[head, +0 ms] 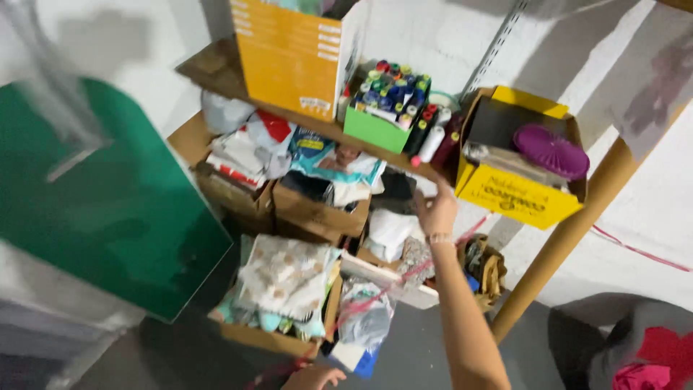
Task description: Sorting and organizing fabric scraps by pattern on a workspace and into a storage bag.
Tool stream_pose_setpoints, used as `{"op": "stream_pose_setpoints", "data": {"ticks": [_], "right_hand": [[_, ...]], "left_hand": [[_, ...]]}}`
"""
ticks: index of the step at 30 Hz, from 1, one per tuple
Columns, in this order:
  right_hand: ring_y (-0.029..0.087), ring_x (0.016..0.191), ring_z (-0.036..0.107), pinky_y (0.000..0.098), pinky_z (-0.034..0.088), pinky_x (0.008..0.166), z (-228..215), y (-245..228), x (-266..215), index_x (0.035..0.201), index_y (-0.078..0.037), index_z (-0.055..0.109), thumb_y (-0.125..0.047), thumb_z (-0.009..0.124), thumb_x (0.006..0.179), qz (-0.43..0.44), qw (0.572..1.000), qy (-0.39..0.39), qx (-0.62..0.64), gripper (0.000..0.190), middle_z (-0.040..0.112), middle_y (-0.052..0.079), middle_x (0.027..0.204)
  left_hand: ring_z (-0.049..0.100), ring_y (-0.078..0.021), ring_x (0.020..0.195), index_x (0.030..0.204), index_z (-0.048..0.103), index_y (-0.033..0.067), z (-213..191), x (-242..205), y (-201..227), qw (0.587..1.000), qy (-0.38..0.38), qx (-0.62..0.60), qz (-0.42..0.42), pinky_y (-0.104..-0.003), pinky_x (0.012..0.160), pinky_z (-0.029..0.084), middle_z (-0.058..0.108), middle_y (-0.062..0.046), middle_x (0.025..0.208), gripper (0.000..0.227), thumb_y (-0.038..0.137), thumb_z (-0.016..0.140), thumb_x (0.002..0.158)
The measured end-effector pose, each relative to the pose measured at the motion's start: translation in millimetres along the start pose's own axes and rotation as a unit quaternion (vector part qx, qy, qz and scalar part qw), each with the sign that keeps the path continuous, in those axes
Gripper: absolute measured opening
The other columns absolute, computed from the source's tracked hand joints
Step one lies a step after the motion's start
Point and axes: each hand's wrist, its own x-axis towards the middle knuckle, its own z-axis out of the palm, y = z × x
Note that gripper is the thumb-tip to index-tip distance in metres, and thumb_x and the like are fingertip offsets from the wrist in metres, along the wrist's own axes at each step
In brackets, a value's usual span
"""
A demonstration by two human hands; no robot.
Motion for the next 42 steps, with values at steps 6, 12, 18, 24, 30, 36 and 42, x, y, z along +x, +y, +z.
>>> {"op": "stream_pose_setpoints", "data": {"ticks": [6,12,18,24,30,36,42], "right_hand": [[0.041,0.122,0.056,0.0489,0.046,0.098,63,88,149,0.145,-0.008,0.044,-0.017,0.083,0.075,0.078,0.98,-0.128,-0.135,0.08,0.056,0.02,0.138],[0.053,0.101,0.065,0.0632,0.053,0.078,85,78,191,0.12,-0.011,0.055,-0.016,0.073,0.076,0.188,0.9,-0.3,-0.256,0.047,0.064,0.022,0.115],[0.039,0.095,0.068,0.047,0.053,0.076,24,26,172,0.123,-0.005,0.067,-0.016,0.081,0.076,0.047,0.984,-0.106,-0.132,0.05,0.07,0.017,0.115],[0.026,0.058,0.076,0.0326,0.061,0.051,-12,-91,170,0.123,-0.005,0.068,-0.019,0.077,0.082,0.175,0.901,-0.386,0.092,0.043,0.074,0.021,0.108],[0.043,0.112,0.054,0.0564,0.045,0.08,65,95,252,0.131,-0.015,0.065,-0.029,0.084,0.077,0.031,0.936,-0.163,-0.311,0.059,0.064,0.012,0.133],[0.041,0.114,0.062,0.0778,-0.007,0.112,114,159,262,0.11,-0.027,0.077,0.0,0.067,0.083,0.068,0.872,-0.302,-0.38,0.04,0.069,0.016,0.096],[0.038,0.126,0.059,0.0598,0.028,0.116,45,98,271,0.119,0.001,0.08,0.012,0.072,0.09,-0.14,0.948,-0.022,-0.284,0.032,0.073,0.016,0.127]], "left_hand": [[0.07,-0.016,0.086,0.123,0.065,0.0198,-82,130,-14,0.98,0.066,0.038,0.186,-0.029,0.078,0.053,0.07,0.0,0.109,0.037,0.034,0.068,0.089],[0.059,-0.0174,0.068,0.131,0.06,0.0165,-246,170,76,0.974,0.005,0.116,0.194,-0.029,0.06,0.056,0.064,-0.008,0.092,0.033,0.032,0.046,0.106],[0.062,-0.0297,0.113,0.132,0.056,0.0067,-327,193,154,0.828,0.34,0.045,0.444,-0.041,0.094,0.054,0.062,-0.013,0.122,0.04,0.022,0.067,0.097],[0.061,-0.0417,0.11,0.143,0.043,-0.0027,-337,224,204,0.873,0.249,-0.206,0.366,-0.053,0.094,0.055,0.06,-0.029,0.121,0.072,0.026,0.078,0.087],[0.061,-0.0139,0.061,0.116,0.061,0.0062,-328,208,191,0.861,0.096,-0.496,0.054,-0.033,0.059,0.056,0.065,-0.005,0.072,0.034,0.015,0.075,0.085],[0.057,-0.0186,0.057,0.124,0.064,0.0033,-292,209,137,0.772,0.056,-0.629,0.074,-0.037,0.063,0.047,0.063,-0.01,0.064,0.048,0.022,0.077,0.082],[0.067,-0.0323,0.105,0.094,0.068,0.0043,-305,201,110,0.736,0.061,-0.668,0.085,-0.054,0.098,0.057,0.07,-0.015,0.104,0.018,0.004,0.073,0.077]]}}
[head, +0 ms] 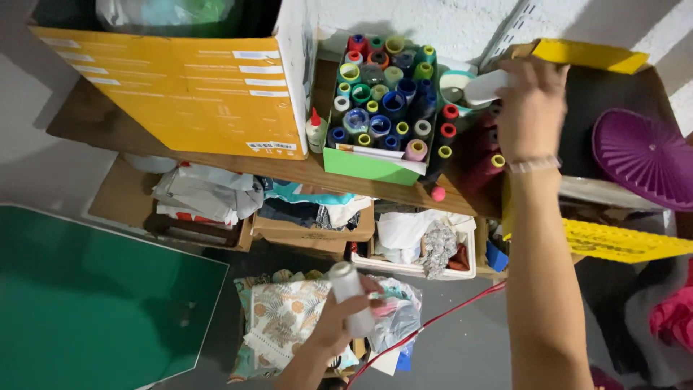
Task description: Sorting and organizing fabric scraps by pattern on a workspace and into a storage bag.
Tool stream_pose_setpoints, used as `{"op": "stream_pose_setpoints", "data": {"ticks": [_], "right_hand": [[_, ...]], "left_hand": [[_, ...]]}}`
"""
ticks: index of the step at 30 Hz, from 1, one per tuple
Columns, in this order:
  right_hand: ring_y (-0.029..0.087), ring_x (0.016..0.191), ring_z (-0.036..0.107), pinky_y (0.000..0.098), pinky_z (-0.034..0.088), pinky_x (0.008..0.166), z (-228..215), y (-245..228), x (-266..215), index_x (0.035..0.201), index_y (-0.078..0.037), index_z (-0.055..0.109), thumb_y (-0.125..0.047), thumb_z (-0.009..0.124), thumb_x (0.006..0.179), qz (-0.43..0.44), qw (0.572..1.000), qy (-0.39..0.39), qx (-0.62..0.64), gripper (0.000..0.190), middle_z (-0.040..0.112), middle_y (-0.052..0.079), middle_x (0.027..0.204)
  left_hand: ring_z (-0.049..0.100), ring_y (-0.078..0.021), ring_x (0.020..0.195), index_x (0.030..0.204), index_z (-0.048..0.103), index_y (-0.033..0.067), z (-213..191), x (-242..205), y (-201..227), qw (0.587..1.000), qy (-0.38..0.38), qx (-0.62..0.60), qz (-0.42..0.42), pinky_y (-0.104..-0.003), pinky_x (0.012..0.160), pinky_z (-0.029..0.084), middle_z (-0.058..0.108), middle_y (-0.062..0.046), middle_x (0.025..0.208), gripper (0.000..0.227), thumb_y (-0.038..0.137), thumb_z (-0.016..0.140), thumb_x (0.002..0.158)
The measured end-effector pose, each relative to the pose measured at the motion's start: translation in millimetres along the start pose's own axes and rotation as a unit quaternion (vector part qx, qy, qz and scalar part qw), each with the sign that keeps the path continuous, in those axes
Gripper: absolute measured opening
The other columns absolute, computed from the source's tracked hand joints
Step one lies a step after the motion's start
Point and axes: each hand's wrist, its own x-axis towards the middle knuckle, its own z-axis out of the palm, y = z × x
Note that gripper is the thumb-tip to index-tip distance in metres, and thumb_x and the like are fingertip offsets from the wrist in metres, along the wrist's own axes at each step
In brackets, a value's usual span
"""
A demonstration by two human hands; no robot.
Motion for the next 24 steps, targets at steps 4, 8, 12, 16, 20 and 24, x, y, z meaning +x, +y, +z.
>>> {"op": "stream_pose_setpoints", "data": {"ticks": [4,8,12,16,20,24], "right_hand": [[0.044,0.107,0.063,0.0488,0.047,0.094,-115,-91,8,0.124,0.004,0.071,0.017,0.055,0.078,0.006,0.978,-0.046,0.202,0.05,0.071,0.025,0.117],[0.019,0.109,0.073,0.0312,0.058,0.092,-110,-159,1,0.115,-0.008,0.071,-0.009,0.044,0.096,-0.072,0.77,-0.453,0.443,0.033,0.075,0.007,0.119],[0.026,0.126,0.06,0.0392,0.046,0.104,0,-113,1,0.132,-0.001,0.064,0.009,0.057,0.082,-0.155,0.882,-0.325,0.302,0.051,0.061,0.014,0.14],[0.04,0.083,0.065,0.052,0.058,0.054,56,-85,60,0.105,-0.014,0.075,-0.006,0.071,0.095,0.062,0.987,-0.1,0.106,0.014,0.062,0.017,0.105],[0.041,0.118,0.043,0.0596,0.045,0.098,105,-74,55,0.115,-0.027,0.074,-0.018,0.07,0.091,0.099,0.952,-0.29,0.011,0.026,0.051,0.018,0.127],[0.027,0.094,0.056,0.0347,0.047,0.074,63,-74,36,0.083,-0.011,0.076,-0.017,0.088,0.095,0.09,0.985,0.147,0.004,0.018,0.065,0.009,0.105]], "left_hand": [[0.022,-0.0368,0.152,0.135,0.061,0.0149,20,2,49,0.949,-0.276,-0.06,0.142,-0.055,0.118,0.037,0.023,-0.02,0.165,0.045,0.023,0.07,0.092],[0.02,-0.0363,0.151,0.144,0.056,0.0138,3,19,50,0.913,-0.38,-0.091,0.116,-0.064,0.121,0.023,0.022,-0.019,0.163,0.065,0.037,0.074,0.087],[0.051,-0.0403,0.119,0.117,0.067,0.0094,0,14,39,0.945,-0.296,-0.116,0.078,-0.061,0.105,0.041,0.042,-0.025,0.145,0.043,0.026,0.071,0.078],[0.052,-0.0339,0.124,0.134,0.064,0.0113,-33,4,16,0.964,-0.24,-0.091,0.065,-0.056,0.104,0.045,0.042,-0.019,0.15,0.053,0.027,0.077,0.085],[0.06,-0.0359,0.123,0.142,0.055,0.0065,-30,-27,8,0.988,-0.151,-0.023,0.019,-0.055,0.108,0.043,0.06,-0.023,0.138,0.083,0.042,0.078,0.071],[0.045,-0.0394,0.141,0.148,0.049,0.0077,-34,-44,-6,0.98,-0.195,-0.031,-0.013,-0.054,0.115,0.032,0.047,-0.026,0.15,0.071,0.035,0.069,0.085]]}}
